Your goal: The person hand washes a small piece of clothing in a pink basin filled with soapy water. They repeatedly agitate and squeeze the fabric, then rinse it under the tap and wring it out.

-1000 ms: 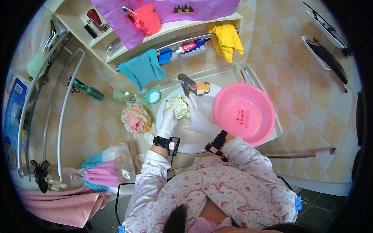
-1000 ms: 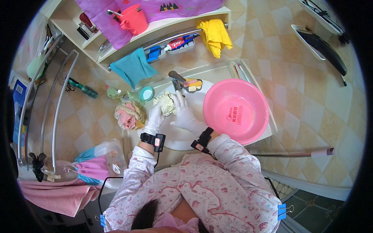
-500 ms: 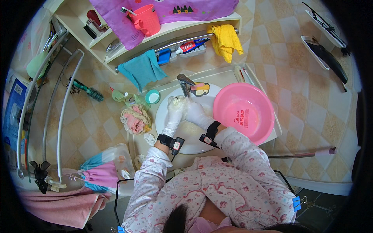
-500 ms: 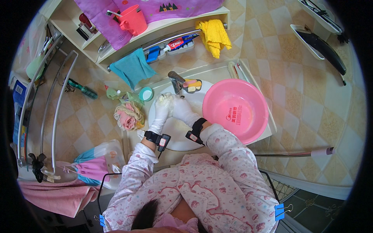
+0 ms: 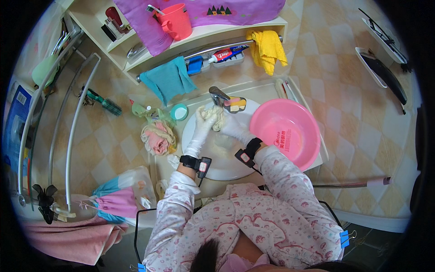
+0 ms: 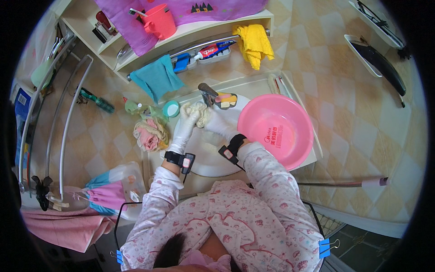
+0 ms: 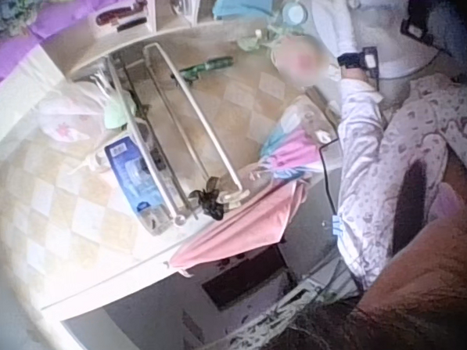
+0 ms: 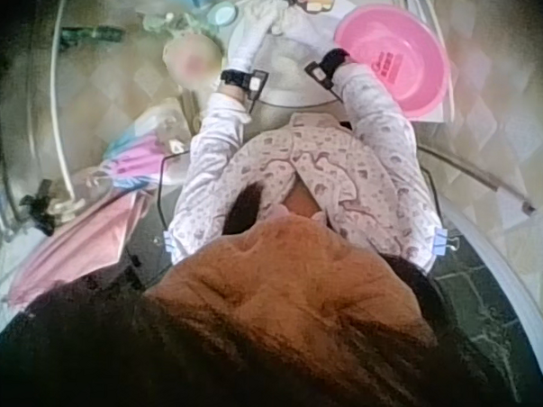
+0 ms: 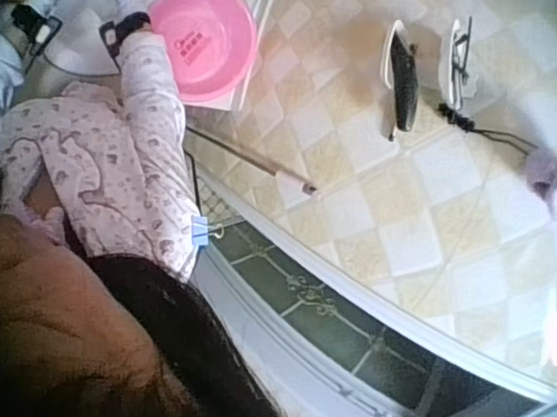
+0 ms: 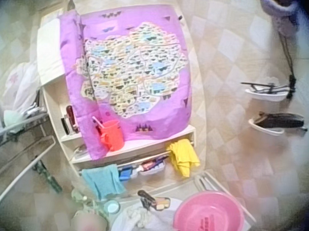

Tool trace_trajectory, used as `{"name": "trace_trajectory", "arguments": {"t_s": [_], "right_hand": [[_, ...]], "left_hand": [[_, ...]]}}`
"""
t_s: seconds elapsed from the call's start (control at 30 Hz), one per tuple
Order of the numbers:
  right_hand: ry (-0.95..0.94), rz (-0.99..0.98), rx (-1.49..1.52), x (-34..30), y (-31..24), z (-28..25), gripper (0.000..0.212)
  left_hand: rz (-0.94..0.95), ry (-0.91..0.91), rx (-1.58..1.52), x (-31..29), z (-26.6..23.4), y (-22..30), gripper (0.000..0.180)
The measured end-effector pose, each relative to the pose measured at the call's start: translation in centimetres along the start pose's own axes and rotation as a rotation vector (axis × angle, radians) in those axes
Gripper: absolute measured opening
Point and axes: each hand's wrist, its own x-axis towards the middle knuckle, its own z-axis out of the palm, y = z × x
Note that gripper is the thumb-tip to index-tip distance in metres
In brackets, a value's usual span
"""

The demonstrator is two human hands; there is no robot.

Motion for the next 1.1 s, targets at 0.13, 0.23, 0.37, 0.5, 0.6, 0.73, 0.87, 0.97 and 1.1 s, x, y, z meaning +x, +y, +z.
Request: {"name": "trace_trajectory", "arguments": {"t_s": [0.13, 0.23, 0.37, 0.5, 0.6, 0.73, 0.87, 0.97, 1.1], "right_hand": [[-0.028, -0.046, 0.091, -0.3, -0.2, -1.8, 0.064], [-0.061, 0.163, 0.355, -0.5, -0.4, -2.5, 0.071], [-0.098, 0.056, 0.549, 0.3, -0.1, -1.6, 0.075], [-0.108, -0.072, 0.173, 0.6, 0.1, -0.3, 0.087], [-0.018, -0.117, 0.162, -0.8, -0.1, -0.4, 0.097], [0.135, -0.061, -0.01, -2.8, 0.4, -1.0, 0.103], [0.083, 0.077, -0.22, -3.1, 2.6, -0.4, 0.102], [-0.022, 0.078, -0.298, -1.6, 4.1, 1.0, 0.085], [-0.012, 0.205, 0.554, -1.2, 3.7, 1.5, 0.058]], "left_hand": [[-0.305, -0.049, -0.59, 0.4, -2.3, 0.5, 0.066], [-0.329, -0.084, -0.393, 0.2, -3.1, -0.1, 0.066], [-0.115, -0.208, -0.275, -0.6, -0.1, -1.0, 0.066], [-0.167, -0.115, -0.524, -0.7, 2.2, -0.4, 0.056], [-0.288, -0.085, -0.684, -0.3, 1.5, 0.8, 0.045], [-0.346, -0.04, -0.961, -0.3, 0.3, 2.4, 0.039], [-0.268, -0.075, -1.154, -1.0, 0.8, 2.6, 0.037], [-0.316, -0.056, -1.233, -0.9, 1.2, 1.5, 0.037], [-0.297, 0.009, -1.04, -0.3, 1.0, -1.2, 0.038]]}}
